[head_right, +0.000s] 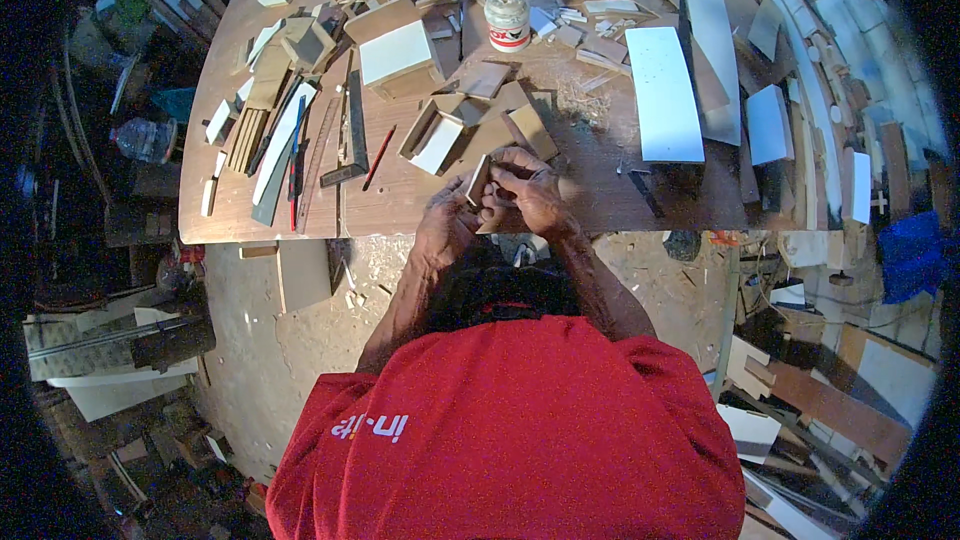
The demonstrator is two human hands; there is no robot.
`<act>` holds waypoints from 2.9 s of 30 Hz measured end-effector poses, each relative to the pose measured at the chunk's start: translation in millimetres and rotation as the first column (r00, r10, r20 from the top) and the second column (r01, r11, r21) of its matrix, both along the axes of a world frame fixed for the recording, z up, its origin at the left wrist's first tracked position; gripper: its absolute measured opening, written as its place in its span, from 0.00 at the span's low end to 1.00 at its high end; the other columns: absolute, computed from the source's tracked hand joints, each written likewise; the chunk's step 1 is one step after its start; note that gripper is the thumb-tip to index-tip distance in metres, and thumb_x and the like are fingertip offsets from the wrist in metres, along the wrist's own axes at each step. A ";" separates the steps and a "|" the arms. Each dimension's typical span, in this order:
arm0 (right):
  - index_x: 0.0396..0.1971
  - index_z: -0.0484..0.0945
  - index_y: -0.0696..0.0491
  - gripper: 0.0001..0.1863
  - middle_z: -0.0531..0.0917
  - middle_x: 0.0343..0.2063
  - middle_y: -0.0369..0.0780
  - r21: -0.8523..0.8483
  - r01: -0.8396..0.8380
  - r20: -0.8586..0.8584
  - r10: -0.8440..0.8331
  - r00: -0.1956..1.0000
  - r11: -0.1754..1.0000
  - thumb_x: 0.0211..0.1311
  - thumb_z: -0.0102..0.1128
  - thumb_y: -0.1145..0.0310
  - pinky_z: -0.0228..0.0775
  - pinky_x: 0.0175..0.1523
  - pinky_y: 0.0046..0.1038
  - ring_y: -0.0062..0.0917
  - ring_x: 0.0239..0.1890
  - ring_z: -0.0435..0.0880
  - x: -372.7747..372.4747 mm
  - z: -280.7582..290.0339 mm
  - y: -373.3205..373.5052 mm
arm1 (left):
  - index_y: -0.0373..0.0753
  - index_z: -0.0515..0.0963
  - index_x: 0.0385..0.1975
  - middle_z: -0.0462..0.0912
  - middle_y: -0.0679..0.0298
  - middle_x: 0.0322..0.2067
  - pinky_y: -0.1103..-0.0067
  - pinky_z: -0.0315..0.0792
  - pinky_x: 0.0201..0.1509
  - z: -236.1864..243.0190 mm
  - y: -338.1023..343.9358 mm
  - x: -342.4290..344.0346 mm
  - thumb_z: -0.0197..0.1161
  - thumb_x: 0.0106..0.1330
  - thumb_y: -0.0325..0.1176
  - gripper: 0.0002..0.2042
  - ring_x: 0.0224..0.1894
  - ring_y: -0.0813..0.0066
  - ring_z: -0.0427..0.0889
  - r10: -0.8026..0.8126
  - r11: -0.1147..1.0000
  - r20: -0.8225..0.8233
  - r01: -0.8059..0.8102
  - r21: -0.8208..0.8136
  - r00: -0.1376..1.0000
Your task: The person applies glue to the edges of small wooden pieces and assembles them into a box, then uses a saw to trim the edge of a component.
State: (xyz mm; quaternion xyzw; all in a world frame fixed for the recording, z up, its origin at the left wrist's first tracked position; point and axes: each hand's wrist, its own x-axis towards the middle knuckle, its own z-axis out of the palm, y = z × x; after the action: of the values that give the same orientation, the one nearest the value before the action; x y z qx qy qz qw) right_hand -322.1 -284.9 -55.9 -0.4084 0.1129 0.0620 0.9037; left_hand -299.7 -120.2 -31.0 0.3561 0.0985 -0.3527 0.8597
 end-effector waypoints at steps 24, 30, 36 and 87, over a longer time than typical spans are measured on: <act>0.51 0.77 0.55 0.19 0.78 0.33 0.55 -0.923 0.383 0.381 0.061 0.922 -0.030 0.62 0.55 0.64 0.70 0.41 0.40 0.48 0.36 0.77 -13.6 33.8 -13.3 | 0.30 0.79 0.29 0.78 0.65 0.22 0.83 0.64 0.25 -1.2 -61.3 49.9 0.58 0.61 0.30 0.09 0.22 0.81 0.72 0.043 0.897 0.429 -0.224 0.380 0.902; 0.51 0.78 0.52 0.19 0.78 0.35 0.56 -0.928 0.320 0.305 -0.104 0.947 0.190 0.61 0.56 0.64 0.71 0.42 0.39 0.47 0.41 0.78 -16.0 53.9 -23.0 | 0.32 0.80 0.29 0.78 0.66 0.22 0.83 0.66 0.25 17.9 -82.2 46.9 0.60 0.62 0.29 0.07 0.22 0.81 0.71 -0.052 0.866 0.439 -0.179 0.467 0.897; 0.57 0.73 0.51 0.23 0.79 0.38 0.54 -0.893 0.306 0.209 -0.297 0.932 0.329 0.63 0.52 0.63 0.68 0.51 0.39 0.42 0.44 0.78 -61.9 68.3 -41.8 | 0.34 0.79 0.31 0.80 0.65 0.25 0.82 0.73 0.30 32.2 -75.2 64.3 0.62 0.63 0.30 0.06 0.26 0.79 0.77 -0.003 0.902 0.484 -0.206 0.379 0.875; 0.54 0.76 0.49 0.20 0.77 0.37 0.53 -0.865 0.490 0.501 -0.157 0.851 -0.103 0.61 0.54 0.65 0.68 0.49 0.41 0.48 0.43 0.75 -51.2 75.0 -57.2 | 0.32 0.78 0.29 0.81 0.62 0.24 0.80 0.75 0.31 56.3 -102.3 25.3 0.63 0.60 0.28 0.05 0.27 0.75 0.80 -0.101 0.905 0.604 -0.180 0.386 0.790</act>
State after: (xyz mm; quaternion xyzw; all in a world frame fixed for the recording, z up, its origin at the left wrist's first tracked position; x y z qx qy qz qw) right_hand -373.3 -342.2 19.1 -0.8822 0.1105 -0.3087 0.3379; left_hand -274.5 -222.5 25.3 0.6265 -0.1028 -0.1700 0.7537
